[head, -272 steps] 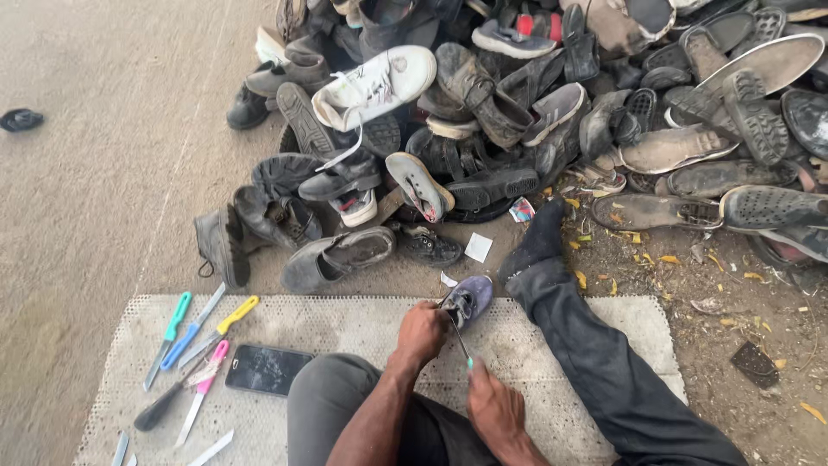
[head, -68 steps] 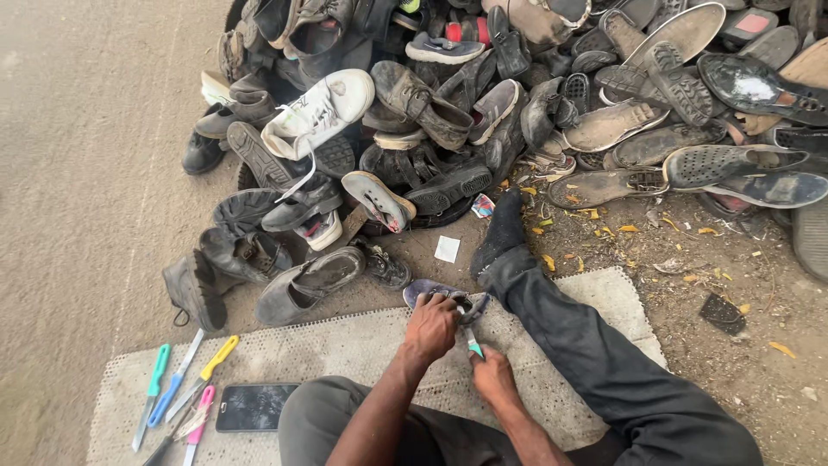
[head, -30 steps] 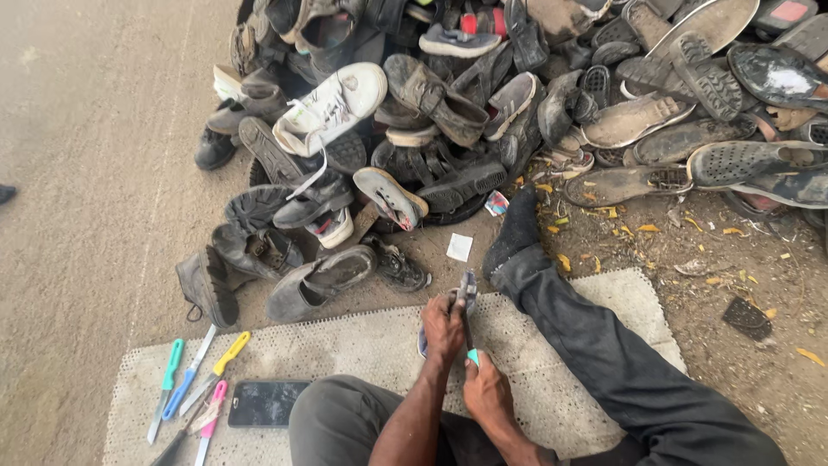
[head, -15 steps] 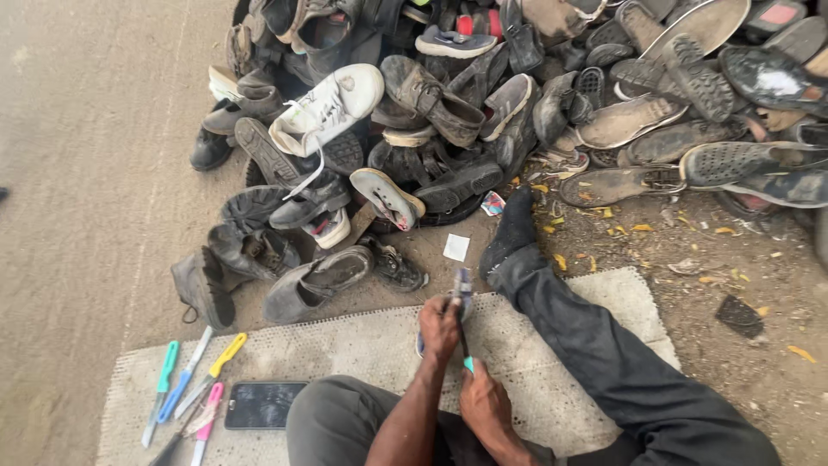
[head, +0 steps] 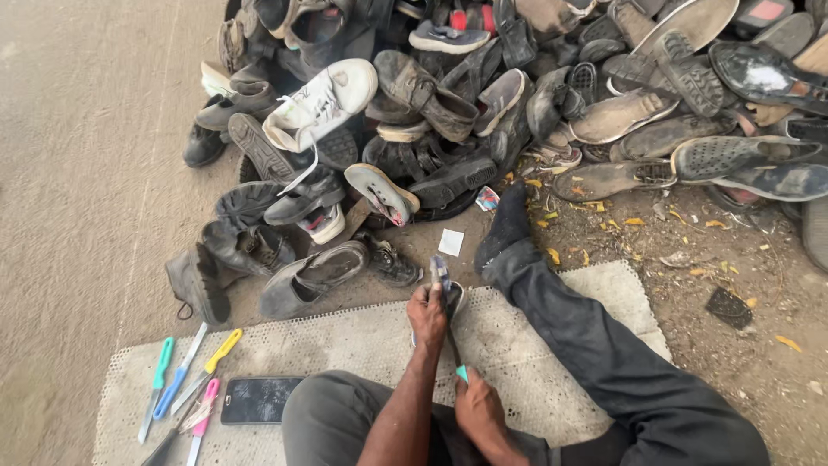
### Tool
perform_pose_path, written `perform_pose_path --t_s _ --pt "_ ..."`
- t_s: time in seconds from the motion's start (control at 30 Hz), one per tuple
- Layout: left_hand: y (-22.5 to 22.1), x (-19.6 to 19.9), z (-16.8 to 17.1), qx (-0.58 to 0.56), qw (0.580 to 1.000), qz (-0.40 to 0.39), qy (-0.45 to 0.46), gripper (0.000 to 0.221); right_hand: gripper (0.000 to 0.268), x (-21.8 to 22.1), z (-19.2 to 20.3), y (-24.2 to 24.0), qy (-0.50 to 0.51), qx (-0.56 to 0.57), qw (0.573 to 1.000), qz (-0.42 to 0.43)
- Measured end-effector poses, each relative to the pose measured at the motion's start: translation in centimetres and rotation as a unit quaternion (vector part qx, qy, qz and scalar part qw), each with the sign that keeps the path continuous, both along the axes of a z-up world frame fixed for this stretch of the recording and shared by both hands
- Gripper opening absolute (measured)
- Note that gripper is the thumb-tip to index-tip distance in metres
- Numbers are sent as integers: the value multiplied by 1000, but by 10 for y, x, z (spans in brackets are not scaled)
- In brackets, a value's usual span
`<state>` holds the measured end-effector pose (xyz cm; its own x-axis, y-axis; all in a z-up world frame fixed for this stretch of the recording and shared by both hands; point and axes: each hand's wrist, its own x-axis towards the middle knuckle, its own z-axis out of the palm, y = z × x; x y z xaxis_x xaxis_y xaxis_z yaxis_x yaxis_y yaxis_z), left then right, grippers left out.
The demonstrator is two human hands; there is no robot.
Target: The person sits on a mat and repairs shoes from a pile by using a small blade to scrape the inner soles and trim the edges of multiple footwear items.
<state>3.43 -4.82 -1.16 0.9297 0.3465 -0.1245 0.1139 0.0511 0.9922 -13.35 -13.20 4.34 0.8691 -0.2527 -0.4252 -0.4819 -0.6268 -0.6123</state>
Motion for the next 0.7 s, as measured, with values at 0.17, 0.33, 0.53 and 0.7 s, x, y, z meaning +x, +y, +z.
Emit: perform_pose_path --t_s 0.17,0.33,0.53,0.7 --pt "5 -16 51 248 961 -123 -32 33 29 24 -17 -25 -11 23 1000 0" --pt "23 -17 100 549 760 -322 -134 34 27 37 -14 -53 -8 27 998 58" --pt "11 -5 76 384 890 -240 -56 25 27 44 -9 -55 -26 110 994 2" --pt "0 -3 46 389 903 -143 -111 19 27 60 -27 -60 -80 64 994 45"
